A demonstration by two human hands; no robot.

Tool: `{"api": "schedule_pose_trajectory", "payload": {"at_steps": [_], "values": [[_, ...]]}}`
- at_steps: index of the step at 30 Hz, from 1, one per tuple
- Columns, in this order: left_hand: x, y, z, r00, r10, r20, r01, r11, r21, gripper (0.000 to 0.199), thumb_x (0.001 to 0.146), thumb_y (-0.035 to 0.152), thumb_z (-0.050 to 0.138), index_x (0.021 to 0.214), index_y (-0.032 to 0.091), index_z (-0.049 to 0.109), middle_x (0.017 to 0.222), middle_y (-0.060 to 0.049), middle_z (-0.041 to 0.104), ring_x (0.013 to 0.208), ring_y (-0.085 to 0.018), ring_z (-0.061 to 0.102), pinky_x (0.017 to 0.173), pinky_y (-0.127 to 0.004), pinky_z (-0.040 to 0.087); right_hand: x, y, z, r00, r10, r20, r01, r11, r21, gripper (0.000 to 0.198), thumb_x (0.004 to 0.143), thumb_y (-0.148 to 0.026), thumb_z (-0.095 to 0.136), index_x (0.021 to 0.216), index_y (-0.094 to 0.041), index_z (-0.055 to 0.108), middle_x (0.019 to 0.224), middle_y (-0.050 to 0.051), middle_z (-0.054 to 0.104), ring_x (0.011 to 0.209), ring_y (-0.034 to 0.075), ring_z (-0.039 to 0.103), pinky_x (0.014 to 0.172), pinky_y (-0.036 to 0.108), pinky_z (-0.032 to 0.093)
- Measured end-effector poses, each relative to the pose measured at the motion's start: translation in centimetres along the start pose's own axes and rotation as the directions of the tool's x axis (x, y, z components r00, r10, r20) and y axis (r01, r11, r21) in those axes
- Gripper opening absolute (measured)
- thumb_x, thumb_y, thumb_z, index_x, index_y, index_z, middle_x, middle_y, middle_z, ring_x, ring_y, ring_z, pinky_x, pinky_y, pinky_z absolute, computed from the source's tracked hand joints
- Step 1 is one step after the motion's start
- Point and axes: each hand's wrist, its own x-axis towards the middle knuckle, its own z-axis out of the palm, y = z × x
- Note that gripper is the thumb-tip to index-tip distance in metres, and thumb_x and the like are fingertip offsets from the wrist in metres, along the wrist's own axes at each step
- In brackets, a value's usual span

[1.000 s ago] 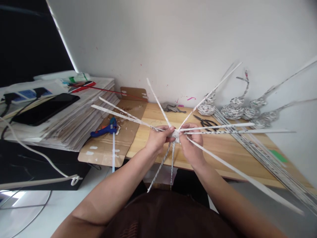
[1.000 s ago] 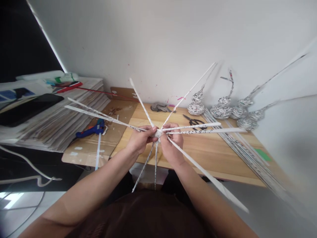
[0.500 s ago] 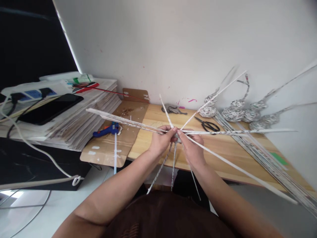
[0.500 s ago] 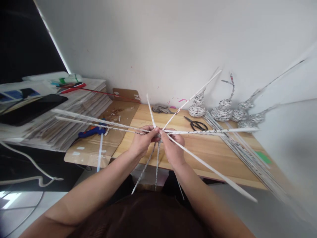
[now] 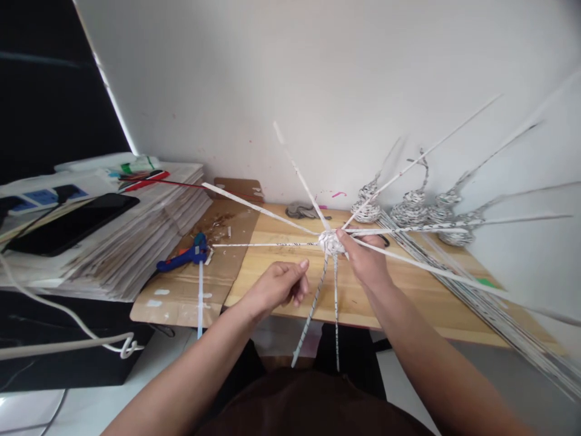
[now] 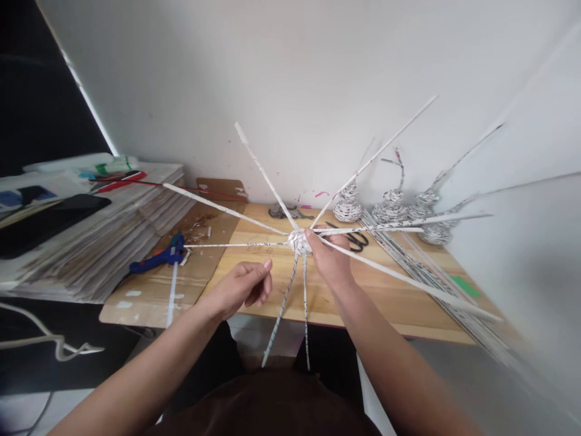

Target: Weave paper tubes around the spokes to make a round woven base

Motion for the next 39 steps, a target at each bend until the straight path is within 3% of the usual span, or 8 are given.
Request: {"api": "schedule_pose_trajectory", "payload": {"at_steps": [2,5,13,20,25,28,31,39], "values": [[-0.2,1.4,0.4,0.956,0.244,-0.164,-0.247,0.969,0.005,0.039,0.086,0.051,0.057,0.076,0.016,0.07,0.066,-0.005,0.065,0.056,-0.012,0.058,0.046,-0.02,0.043,0.0,-0.6,-0.1,0.999,-0.026,0.037,0.028,0.998,-0.052,0.021,0.078,-0.039,0.07,0.078,-0.018,0.068,0.072,0.001,0.065,0.068,0.017,0.059,0.066,0.03,0.046],[0.5,3.5,0.3,0.791,0.483,-0.375,-0.419,0.875,0.243,0.028,0.079,0.031,0.07,0.105,0.02,0.072,0.1,-0.008,0.07,0.091,-0.018,0.064,0.071,-0.027,0.054,-0.4,-2.1,0.3,0.996,-0.059,0.065,0.067,0.989,-0.134,0.019,0.08,-0.038,0.068,0.078,-0.018,0.067,0.072,0.001,0.065,0.068,0.017,0.059,0.066,0.029,0.045],[2.6,4.8,-0.9,0.684,0.688,-0.242,-0.19,0.488,0.852,0.029,0.064,0.033,0.084,0.09,0.02,0.077,0.118,-0.013,0.066,0.114,-0.034,0.053,0.103,-0.05,0.036,-1.8,-3.7,0.8,0.978,-0.123,0.169,0.177,0.917,-0.357,0.016,0.085,-0.035,0.061,0.083,-0.021,0.067,0.076,0.003,0.068,0.069,0.018,0.061,0.065,0.031,0.045],[1.8,5.2,-0.8,0.811,0.552,-0.194,-0.247,0.623,0.742,0.016,0.07,0.041,0.078,0.068,0.025,0.076,0.079,-0.007,0.072,0.1,-0.03,0.061,0.091,-0.039,0.042,-1.8,-4.2,0.0,0.967,-0.131,0.218,0.197,0.928,-0.317,0.013,0.084,-0.033,0.063,0.082,-0.022,0.068,0.075,0.002,0.07,0.069,0.018,0.063,0.064,0.03,0.045],[1.5,5.7,-0.5,0.978,0.207,0.022,-0.207,0.963,0.171,0.045,0.068,0.03,0.081,0.112,0.027,0.071,0.093,-0.006,0.073,0.079,-0.02,0.067,0.073,-0.032,0.049,-1.6,-5.1,-0.2,0.949,-0.171,0.264,0.254,0.91,-0.326,0.009,0.079,-0.028,0.067,0.073,-0.023,0.071,0.07,0.0,0.069,0.065,0.017,0.062,0.064,0.03,0.044],[1.9,5.0,0.2,0.986,0.16,0.038,-0.15,0.97,-0.191,0.072,0.062,0.022,0.085,0.129,0.031,0.06,0.101,-0.007,0.071,0.079,-0.016,0.067,0.074,-0.032,0.051,-1.4,-5.5,-0.4,0.935,-0.191,0.3,0.295,0.886,-0.356,0.009,0.079,-0.026,0.067,0.072,-0.024,0.071,0.068,-0.001,0.069,0.065,0.017,0.062,0.064,0.03,0.044],[2.5,3.5,0.9,0.973,0.23,-0.01,-0.223,0.931,-0.288,0.059,0.059,0.019,0.087,0.116,0.024,0.07,0.092,-0.005,0.071,0.08,-0.015,0.066,0.081,-0.031,0.051,-1.3,-5.7,-0.6,0.928,-0.169,0.333,0.293,0.883,-0.368,0.01,0.081,-0.026,0.065,0.074,-0.025,0.072,0.071,-0.002,0.07,0.067,0.018,0.063,0.064,0.031,0.044],[2.5,2.4,2.2,0.833,0.479,-0.278,-0.429,0.876,0.221,0.034,0.069,0.032,0.08,0.101,0.02,0.077,0.081,-0.004,0.072,0.075,-0.016,0.064,0.071,-0.026,0.051,-1.3,-5.6,-0.5,0.926,-0.156,0.344,0.29,0.877,-0.383,0.013,0.081,-0.023,0.063,0.072,-0.025,0.072,0.072,-0.001,0.071,0.067,0.018,0.064,0.066,0.031,0.045]]}}
